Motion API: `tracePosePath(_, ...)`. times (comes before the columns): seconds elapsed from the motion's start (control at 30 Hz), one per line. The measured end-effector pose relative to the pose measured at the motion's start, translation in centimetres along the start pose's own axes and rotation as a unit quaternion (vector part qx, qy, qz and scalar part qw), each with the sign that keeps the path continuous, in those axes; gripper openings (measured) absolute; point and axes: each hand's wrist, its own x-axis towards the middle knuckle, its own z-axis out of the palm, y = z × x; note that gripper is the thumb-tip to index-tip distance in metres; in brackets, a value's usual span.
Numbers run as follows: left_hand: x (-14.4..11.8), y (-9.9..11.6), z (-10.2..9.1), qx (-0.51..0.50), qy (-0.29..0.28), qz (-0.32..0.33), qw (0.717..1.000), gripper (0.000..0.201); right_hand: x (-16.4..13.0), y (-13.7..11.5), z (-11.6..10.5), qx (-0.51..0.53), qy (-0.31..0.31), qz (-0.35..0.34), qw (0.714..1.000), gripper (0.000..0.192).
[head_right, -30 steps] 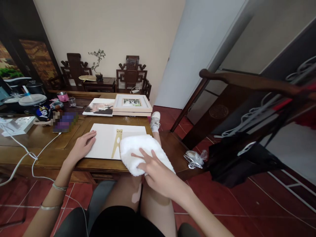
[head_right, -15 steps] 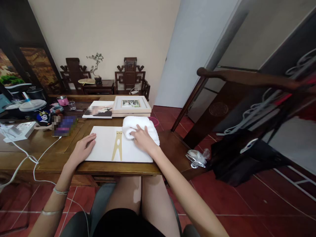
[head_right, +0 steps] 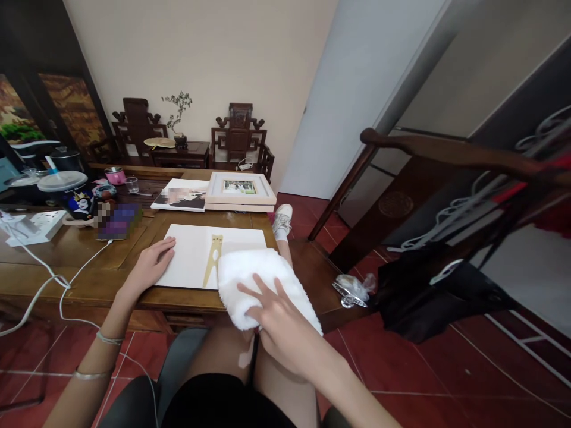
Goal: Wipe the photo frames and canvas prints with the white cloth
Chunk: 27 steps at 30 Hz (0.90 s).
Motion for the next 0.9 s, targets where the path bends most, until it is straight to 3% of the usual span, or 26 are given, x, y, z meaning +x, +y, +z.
tracePosePath(0.13,0.0,0.0,-0.1,-0.002,-0.002,0.001,1.000,0.041,3.3,2.0,-0.1,-0.005,0.016,0.023,1.000,0.050)
tracePosePath(0.33,0.1,-0.1,-0.1,0.007,-0.003,0.000,1.000,0.043,11.0,6.0,-0.7,-0.039,0.028,0.102,0.994,0.050)
tracePosePath(0.5,0.1,-0.1,-0.2,0.013,0.000,0.005,1.000,0.045,14.1,5.7,-0.8,-0.081,0.059,0.140,0.985,0.052)
tracePosePath(0.6,0.1,0.0,-0.3,0.015,-0.004,0.004,1.000,0.046,12.9,3.2,0.0,-0.105,0.065,0.151,0.981,0.053)
tracePosePath(0.77,0.1,0.1,-0.2,0.015,-0.003,-0.001,1.000,0.046,7.1,-1.9,0.4,-0.108,0.003,0.127,0.986,0.052)
tracePosePath(0.9,0.0,0.1,-0.1,0.013,-0.006,-0.001,1.000,0.045,3.2,-2.8,-0.7,-0.062,-0.054,0.085,0.993,0.056)
